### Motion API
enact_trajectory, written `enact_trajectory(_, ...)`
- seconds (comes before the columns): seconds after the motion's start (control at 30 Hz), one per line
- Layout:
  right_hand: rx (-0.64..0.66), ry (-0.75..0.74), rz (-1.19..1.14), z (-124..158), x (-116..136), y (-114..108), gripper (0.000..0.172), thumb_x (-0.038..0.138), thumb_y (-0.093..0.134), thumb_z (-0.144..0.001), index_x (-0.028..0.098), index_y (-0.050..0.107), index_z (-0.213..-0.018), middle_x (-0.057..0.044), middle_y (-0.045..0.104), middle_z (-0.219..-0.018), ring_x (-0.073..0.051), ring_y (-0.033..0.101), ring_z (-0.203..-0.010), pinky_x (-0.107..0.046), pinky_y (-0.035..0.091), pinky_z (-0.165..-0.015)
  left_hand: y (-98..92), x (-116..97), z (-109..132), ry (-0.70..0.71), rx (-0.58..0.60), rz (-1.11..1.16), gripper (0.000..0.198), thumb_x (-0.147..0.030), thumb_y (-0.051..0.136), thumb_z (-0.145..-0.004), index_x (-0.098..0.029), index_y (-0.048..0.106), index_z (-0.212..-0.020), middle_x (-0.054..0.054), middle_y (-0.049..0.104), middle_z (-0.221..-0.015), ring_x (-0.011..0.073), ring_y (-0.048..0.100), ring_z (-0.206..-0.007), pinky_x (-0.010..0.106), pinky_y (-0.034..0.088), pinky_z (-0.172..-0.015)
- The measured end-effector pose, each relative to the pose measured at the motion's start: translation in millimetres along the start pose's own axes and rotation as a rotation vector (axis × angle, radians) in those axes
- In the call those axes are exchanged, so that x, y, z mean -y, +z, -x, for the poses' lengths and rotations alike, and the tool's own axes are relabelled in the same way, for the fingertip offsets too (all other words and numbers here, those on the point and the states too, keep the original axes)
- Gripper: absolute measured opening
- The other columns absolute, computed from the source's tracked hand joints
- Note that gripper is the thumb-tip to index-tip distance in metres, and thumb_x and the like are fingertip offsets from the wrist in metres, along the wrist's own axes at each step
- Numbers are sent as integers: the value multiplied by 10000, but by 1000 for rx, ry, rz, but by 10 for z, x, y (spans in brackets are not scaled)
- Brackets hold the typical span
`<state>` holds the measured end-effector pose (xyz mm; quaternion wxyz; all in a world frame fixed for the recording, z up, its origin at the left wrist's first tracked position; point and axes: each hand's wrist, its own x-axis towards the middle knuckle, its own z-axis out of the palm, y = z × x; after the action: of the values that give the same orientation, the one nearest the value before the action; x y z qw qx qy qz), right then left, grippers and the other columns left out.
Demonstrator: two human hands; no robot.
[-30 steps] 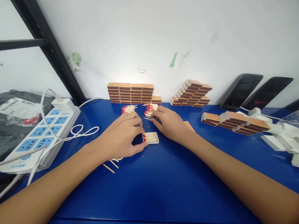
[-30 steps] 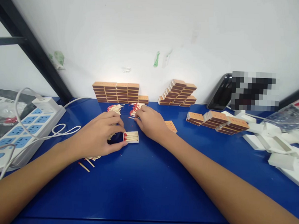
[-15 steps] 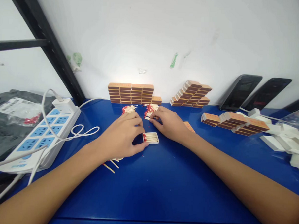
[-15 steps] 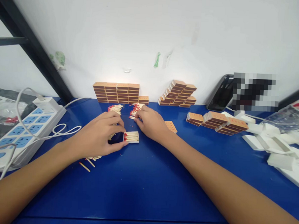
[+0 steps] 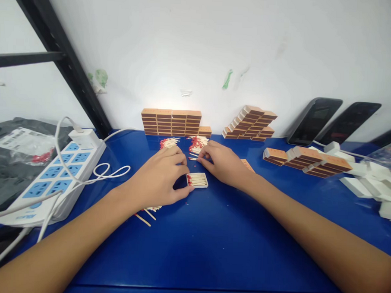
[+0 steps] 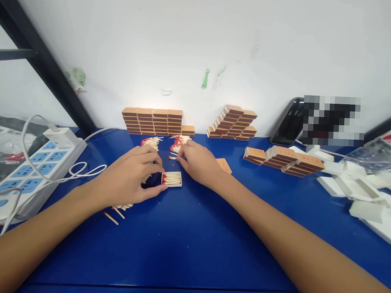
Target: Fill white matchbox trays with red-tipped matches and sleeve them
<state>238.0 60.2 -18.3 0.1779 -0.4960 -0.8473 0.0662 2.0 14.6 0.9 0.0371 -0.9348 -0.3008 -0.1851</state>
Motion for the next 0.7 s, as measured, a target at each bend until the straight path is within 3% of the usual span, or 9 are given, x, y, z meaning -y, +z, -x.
enact_trajectory(0.17,75,52,35,43,-24,-71,95,223,611,-1058,185,677,-1000,-73,648,-1054,-194,616,-884,-303,419,-769,-8,-4,-1,8,-4,-6,302,-436,719,-975,-148,803,-1008,97,728,-995,278,637,-1054,439,530,-972)
enact_trajectory(0.4,52,-45,-8,126,-83,-163,115,237,584,-1073,196,664,-1001,-76,641,-1075,-200,611,-881,-319,451,-798,1,12,3,-5,-8,-11,295,-441,728,-974,-156,801,-1001,87,734,-1001,270,638,-1060,438,526,-979)
enact_trajectory(0.57,83,-87,-14,254,98,-307,107,208,572,-1069,196,661,-1012,-71,643,-1079,-192,607,-860,-318,450,-767,8,27,0,-28,8,-25,294,-445,719,-980,-164,804,-993,78,729,-1000,268,634,-1054,441,519,-969)
enact_trajectory(0.7,135,-114,-3,311,246,-256,126,141,565,-1056,195,663,-998,-65,659,-1073,-178,628,-861,-297,421,-707,21,39,-2,-19,2,-37,317,-460,705,-986,-161,805,-961,84,718,-993,275,629,-1049,452,514,-971)
